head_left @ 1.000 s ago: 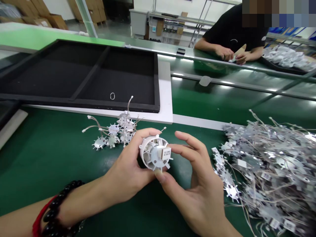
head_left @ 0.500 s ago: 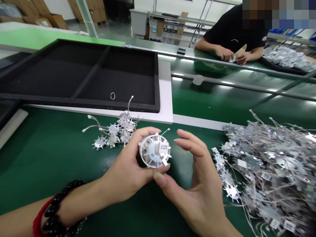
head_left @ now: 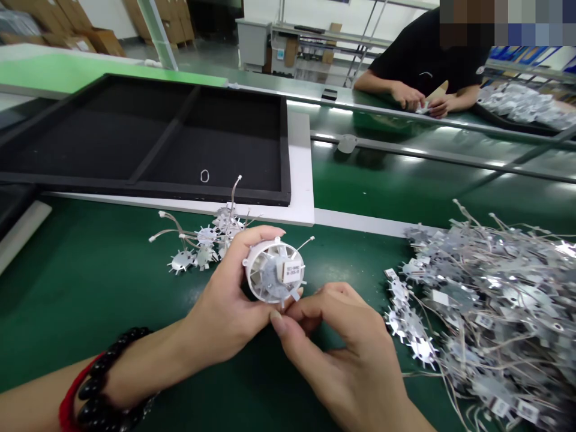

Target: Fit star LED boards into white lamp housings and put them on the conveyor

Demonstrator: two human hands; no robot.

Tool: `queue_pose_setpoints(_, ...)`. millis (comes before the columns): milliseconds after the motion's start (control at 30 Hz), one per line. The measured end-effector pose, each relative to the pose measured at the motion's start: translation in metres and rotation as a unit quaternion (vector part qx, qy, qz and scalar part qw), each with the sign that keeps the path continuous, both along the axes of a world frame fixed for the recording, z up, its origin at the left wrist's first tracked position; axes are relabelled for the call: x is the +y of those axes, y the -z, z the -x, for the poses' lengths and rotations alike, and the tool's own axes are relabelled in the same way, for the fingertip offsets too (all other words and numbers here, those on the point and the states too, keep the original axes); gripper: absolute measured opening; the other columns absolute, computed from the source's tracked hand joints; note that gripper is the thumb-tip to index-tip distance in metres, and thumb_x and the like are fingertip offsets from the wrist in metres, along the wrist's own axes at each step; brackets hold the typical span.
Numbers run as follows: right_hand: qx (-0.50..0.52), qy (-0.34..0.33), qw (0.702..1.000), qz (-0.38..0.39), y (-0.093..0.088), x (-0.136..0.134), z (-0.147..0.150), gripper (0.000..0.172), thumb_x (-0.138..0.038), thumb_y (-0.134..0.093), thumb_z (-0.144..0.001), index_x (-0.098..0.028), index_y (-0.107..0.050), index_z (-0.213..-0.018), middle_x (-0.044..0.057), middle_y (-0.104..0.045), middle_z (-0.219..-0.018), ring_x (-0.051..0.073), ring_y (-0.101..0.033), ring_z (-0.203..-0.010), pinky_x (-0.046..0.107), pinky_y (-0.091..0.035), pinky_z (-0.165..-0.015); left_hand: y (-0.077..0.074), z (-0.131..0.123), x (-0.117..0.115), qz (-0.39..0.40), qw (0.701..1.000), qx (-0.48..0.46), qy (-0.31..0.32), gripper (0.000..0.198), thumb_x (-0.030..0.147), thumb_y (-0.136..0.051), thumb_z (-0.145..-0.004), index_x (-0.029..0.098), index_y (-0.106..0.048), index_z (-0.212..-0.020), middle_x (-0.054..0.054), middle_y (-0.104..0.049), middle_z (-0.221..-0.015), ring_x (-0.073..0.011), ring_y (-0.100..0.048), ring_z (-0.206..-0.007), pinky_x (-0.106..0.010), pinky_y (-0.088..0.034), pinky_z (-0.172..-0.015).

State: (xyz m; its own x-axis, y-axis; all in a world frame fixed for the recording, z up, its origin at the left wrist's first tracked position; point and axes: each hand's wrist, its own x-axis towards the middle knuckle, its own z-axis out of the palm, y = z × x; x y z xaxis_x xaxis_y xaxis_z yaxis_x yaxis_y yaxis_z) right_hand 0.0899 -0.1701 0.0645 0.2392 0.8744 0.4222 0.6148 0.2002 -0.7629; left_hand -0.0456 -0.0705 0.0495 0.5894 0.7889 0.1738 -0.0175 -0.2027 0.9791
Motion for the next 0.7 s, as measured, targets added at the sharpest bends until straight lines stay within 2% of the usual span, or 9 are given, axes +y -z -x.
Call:
queue_pose_setpoints(67, -0.023, 0.001, 0.999, -0.025, 0.0000, 0.0004, -0.0013, 0.014, -0.013, -0.070, -0.082, -0.021, -0.066, -0.072, -0.005, -0.070, -0.061, 0.011, -0.065, -0.052, 0.026, -0.048, -0.058, -0.0010, -0.0009, 0.0012, 0.010, 1.000, -0.012, 0.002, 0.062, 0.012, -0.088, -0.073, 0.031, -0.054, -0.121, 0.006, -0.064, -0.088, -0.0108, -0.062, -0.069, -0.020, -0.056, -0.066)
queue_pose_setpoints(167, -0.040, 0.012, 0.998, -0.050, -0.0004, 0.0003, -0.0050, 0.012, -0.011, -0.067, -0.082, -0.022, -0.064, -0.077, -0.003, -0.074, -0.070, 0.013, -0.069, -0.060, 0.026, -0.051, -0.060, -0.0029, -0.0019, 0.0029, 0.067, 0.997, -0.030, 0.022, 0.060, 0.013, -0.088, -0.073, 0.029, -0.054, -0.120, 0.005, -0.065, -0.084, -0.0113, -0.061, -0.066, -0.020, -0.055, -0.063)
queue_pose_setpoints(300, -0.005, 0.018, 0.999, -0.041, -0.0014, -0.0009, -0.0090, 0.012, -0.012, -0.066, -0.084, -0.023, -0.064, -0.081, -0.003, -0.075, -0.074, 0.013, -0.072, -0.066, 0.024, -0.054, -0.061, -0.0046, -0.0025, 0.0036, 0.142, 0.988, -0.044, 0.041, 0.065, 0.008, -0.089, -0.071, 0.029, -0.053, -0.120, 0.006, -0.069, -0.086, -0.0093, -0.063, -0.067, -0.017, -0.055, -0.066)
queue_pose_setpoints(500, 0.068, 0.003, 0.998, -0.004, 0.0015, -0.0033, -0.0089, 0.013, -0.015, -0.067, -0.088, -0.024, -0.065, -0.079, -0.007, -0.072, -0.068, 0.008, -0.063, -0.052, 0.018, -0.047, -0.049, -0.0072, -0.0035, 0.0027, 0.186, 0.980, -0.054, 0.041, 0.067, 0.003, -0.088, -0.070, 0.030, -0.052, -0.120, 0.008, -0.069, -0.081, -0.0073, -0.064, -0.066, -0.014, -0.054, -0.065)
queue_pose_setpoints(600, 0.085, -0.002, 0.996, 0.006, 0.0045, -0.0042, -0.0079, 0.014, -0.016, -0.066, -0.088, -0.024, -0.065, -0.077, -0.007, -0.069, -0.063, 0.009, -0.061, -0.050, 0.019, -0.047, -0.049, -0.0087, -0.0044, 0.0024, 0.181, 0.982, -0.050, 0.015, 0.067, 0.003, -0.089, -0.067, 0.030, -0.053, -0.118, 0.009, -0.068, -0.080, -0.0075, -0.062, -0.065, -0.014, -0.054, -0.065)
queue_pose_setpoints(700, 0.092, -0.010, 0.995, 0.035, 0.0052, -0.0051, -0.0074, 0.014, -0.017, -0.065, -0.089, -0.023, -0.065, -0.077, -0.006, -0.068, -0.061, 0.010, -0.061, -0.050, 0.020, -0.046, -0.048, -0.0065, -0.0053, 0.0032, 0.187, 0.981, -0.053, 0.021, 0.067, 0.002, -0.088, -0.068, 0.030, -0.055, -0.119, 0.009, -0.067, -0.080, -0.0074, -0.062, -0.067, -0.013, -0.054, -0.065)
